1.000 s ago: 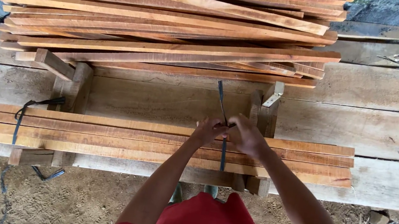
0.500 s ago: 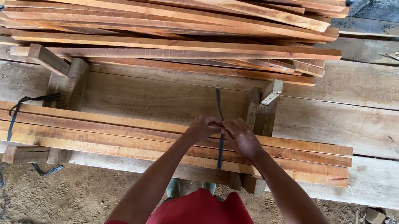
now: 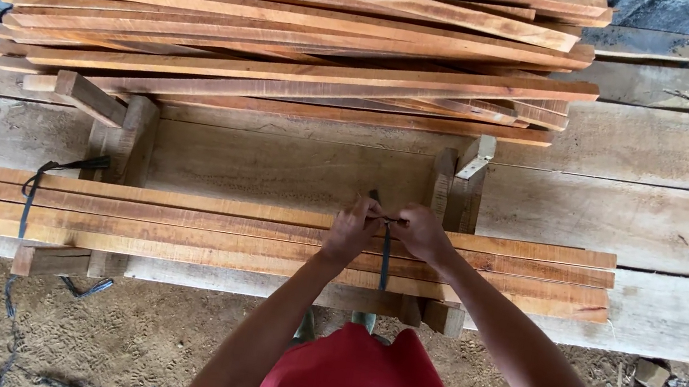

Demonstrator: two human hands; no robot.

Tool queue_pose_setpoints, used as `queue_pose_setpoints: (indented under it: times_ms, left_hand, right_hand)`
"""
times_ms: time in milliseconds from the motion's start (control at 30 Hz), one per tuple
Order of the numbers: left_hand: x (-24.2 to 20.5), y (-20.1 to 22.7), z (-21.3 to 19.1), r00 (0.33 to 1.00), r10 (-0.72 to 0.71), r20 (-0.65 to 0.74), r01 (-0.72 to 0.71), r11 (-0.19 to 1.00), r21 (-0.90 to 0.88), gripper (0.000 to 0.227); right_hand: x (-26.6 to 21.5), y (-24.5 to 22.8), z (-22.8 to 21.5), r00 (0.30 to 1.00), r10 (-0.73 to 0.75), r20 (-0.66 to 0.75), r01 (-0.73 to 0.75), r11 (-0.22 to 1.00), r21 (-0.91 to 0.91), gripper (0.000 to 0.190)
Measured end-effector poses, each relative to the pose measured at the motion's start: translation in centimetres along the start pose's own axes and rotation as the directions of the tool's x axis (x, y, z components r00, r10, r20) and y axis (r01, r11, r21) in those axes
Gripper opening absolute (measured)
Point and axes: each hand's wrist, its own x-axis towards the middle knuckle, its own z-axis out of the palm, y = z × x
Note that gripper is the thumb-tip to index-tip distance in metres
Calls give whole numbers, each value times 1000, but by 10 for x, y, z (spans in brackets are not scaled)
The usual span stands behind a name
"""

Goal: Organizing and bundling several long wood planks using black plastic ties.

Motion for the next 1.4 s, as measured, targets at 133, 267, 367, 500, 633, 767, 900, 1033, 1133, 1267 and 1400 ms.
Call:
queue_pose_setpoints:
  times_ms: [133, 267, 367, 500, 633, 767, 900, 1033, 1133, 1267, 1400]
  left_hand:
    - [-1, 1, 3, 996, -90, -14, 90, 996, -1, 25]
    - [8, -40, 23, 997, -54, -53, 51, 996, -69, 26]
    - [5, -27, 18, 996, -37, -79, 36, 999, -10, 23]
    - [-3, -8, 12, 992, -57, -109, 50, 997, -63, 17]
    - [-11, 5, 19, 981, 31, -194, 1, 986, 167, 15]
    - [-31, 20, 22, 874, 353, -334, -228, 905, 360, 32]
    - [6, -38, 52, 803, 455, -385, -212, 822, 529, 15]
    - [8, -34, 43, 742, 587, -323, -232, 677, 698, 14]
    - [12, -34, 32, 735, 593, -328, -230, 674, 702, 17]
    - [28, -43, 29, 800, 491, -345, -189, 752, 631, 18]
    - [15, -36, 40, 849, 419, -322, -174, 796, 579, 12]
  right_hand:
    - [8, 6, 2, 987, 157, 27, -158, 986, 57, 31]
    - [50, 69, 20, 821, 539, 190, -547, 837, -11, 21]
    - [72, 64, 13, 742, 609, 281, -630, 776, -18, 20]
    - [100, 135, 41, 666, 675, 316, -710, 705, -10, 26]
    - [91, 60, 21, 666, 675, 319, -722, 691, 45, 15]
    - [82, 47, 17, 649, 705, 286, -744, 667, 45, 30]
    - [77, 26, 3, 663, 692, 283, -741, 661, 120, 15]
    - [76, 64, 11, 711, 653, 261, -701, 691, 177, 12]
    - [70, 100, 17, 765, 617, 185, -643, 746, 174, 17]
    - [64, 71, 11, 782, 599, 170, -622, 767, 159, 15]
    - [72, 118, 28, 771, 609, 185, -633, 764, 124, 21]
